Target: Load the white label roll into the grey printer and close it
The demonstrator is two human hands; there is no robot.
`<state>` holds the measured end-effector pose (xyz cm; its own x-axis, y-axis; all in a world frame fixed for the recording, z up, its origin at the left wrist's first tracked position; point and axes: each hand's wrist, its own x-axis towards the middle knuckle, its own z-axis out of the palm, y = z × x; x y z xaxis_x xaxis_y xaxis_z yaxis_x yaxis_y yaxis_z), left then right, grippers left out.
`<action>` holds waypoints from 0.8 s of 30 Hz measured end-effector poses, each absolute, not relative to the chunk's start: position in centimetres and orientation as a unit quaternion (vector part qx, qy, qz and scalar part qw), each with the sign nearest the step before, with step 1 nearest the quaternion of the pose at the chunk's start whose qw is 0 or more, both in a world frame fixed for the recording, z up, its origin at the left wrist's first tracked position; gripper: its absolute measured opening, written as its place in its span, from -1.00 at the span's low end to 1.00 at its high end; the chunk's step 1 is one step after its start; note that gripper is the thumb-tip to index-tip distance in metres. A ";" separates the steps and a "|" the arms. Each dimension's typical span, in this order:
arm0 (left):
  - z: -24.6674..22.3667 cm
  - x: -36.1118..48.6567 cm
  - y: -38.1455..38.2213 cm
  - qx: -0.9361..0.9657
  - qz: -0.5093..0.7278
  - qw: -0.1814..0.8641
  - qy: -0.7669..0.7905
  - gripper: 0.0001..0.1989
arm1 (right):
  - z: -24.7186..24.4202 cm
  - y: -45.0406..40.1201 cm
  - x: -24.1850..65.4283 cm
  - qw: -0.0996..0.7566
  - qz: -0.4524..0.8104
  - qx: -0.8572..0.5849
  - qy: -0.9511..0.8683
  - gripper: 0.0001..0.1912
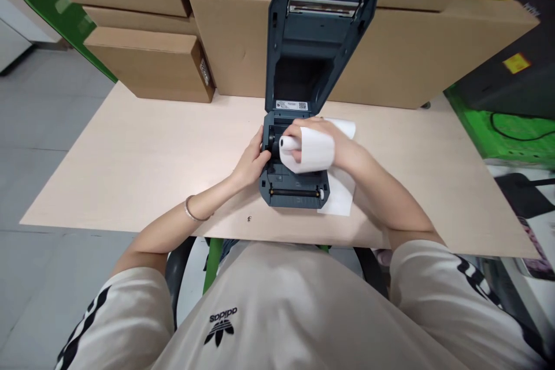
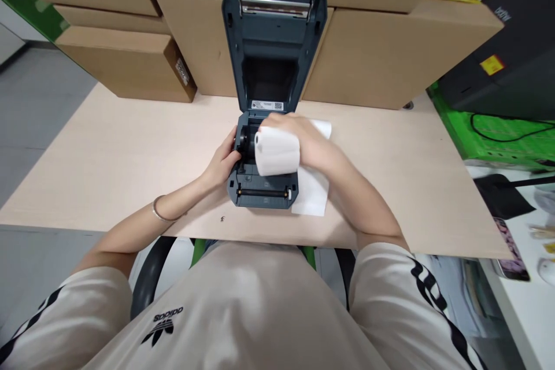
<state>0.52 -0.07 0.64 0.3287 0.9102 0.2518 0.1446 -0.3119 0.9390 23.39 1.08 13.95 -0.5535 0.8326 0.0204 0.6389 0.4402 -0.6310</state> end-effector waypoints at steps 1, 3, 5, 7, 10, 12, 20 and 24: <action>0.7 0.5 -0.1 0.690 0.434 0.438 0.380 -0.16 | 15.3 0.4 25.1 0.173 0.267 -0.444 -0.838 -0.73; 1.0 0.6 -0.1 0.701 0.437 0.430 0.365 -0.17 | 17.6 -0.5 29.3 0.169 0.188 -0.443 -0.860 -0.71; 1.2 0.7 -0.2 0.707 0.441 0.427 0.352 -0.18 | 18.4 -0.2 34.0 0.125 0.150 -0.481 -0.855 -0.67; 1.3 0.7 -0.2 0.706 0.443 0.428 0.351 -0.18 | 17.3 1.2 38.2 0.065 0.171 -0.522 -0.833 -0.60; 1.0 0.5 -0.1 0.698 0.439 0.428 0.370 -0.17 | 13.1 4.1 42.2 -0.020 0.202 -0.609 -0.767 -0.62; 0.6 0.4 -0.1 0.695 0.438 0.427 0.377 -0.16 | 10.2 5.5 42.9 -0.051 0.199 -0.640 -0.740 -0.67; -0.1 0.2 0.1 0.686 0.441 0.427 0.391 -0.15 | 7.0 6.6 41.8 -0.070 0.205 -0.650 -0.729 -0.52; -0.1 0.2 0.1 0.684 0.448 0.424 0.390 -0.15 | 8.7 6.5 42.2 -0.068 0.198 -0.647 -0.733 -0.35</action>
